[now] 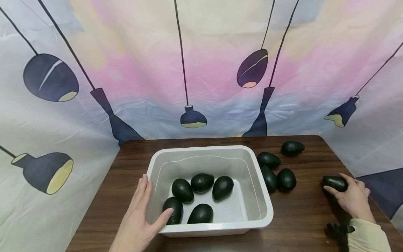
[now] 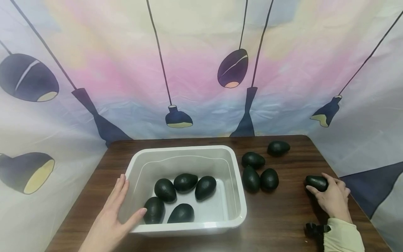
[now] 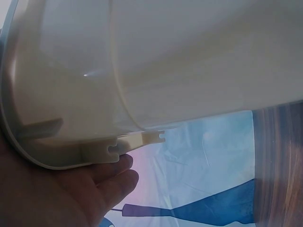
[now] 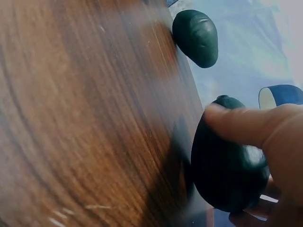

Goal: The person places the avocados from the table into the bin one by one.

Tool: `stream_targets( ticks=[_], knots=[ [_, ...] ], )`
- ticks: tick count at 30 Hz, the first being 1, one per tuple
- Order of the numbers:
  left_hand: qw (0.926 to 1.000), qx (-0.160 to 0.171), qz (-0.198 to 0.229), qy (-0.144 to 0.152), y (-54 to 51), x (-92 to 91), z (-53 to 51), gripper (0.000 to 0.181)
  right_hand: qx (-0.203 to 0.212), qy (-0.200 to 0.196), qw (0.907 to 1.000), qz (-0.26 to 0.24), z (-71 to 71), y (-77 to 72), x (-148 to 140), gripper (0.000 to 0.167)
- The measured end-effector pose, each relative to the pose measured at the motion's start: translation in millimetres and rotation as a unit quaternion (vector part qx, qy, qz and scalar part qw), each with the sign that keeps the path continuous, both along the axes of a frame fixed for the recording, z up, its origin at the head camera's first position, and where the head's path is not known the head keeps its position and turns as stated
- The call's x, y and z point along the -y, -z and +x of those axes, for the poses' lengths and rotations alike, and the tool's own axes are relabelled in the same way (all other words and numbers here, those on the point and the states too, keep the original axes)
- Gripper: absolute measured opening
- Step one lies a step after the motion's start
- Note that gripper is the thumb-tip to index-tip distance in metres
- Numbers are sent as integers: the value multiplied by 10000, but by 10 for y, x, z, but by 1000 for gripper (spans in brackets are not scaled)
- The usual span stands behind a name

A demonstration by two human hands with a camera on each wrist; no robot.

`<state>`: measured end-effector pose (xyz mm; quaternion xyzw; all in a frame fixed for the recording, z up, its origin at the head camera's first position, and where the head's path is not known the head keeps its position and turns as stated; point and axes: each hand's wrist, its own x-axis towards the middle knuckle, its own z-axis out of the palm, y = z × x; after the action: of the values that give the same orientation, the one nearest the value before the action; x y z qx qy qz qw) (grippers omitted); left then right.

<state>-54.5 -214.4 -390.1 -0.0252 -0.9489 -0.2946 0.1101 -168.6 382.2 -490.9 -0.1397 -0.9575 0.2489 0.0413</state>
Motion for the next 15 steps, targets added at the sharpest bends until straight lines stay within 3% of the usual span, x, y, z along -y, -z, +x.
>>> stream_targets(
  ticks=[5,9,15],
  knots=[
    [10000,-73,0,-15,11,-1,5,96,-37,61,10000,1,-7,-1,1,91],
    [10000,-34,9,-25,11,-1,2,97,7,326,9990,-296,14,-6,3,95],
    [10000,-74,8,-14,8,-4,4,97,-438,672,9946,-660,55,-93,53,93]
  ],
)
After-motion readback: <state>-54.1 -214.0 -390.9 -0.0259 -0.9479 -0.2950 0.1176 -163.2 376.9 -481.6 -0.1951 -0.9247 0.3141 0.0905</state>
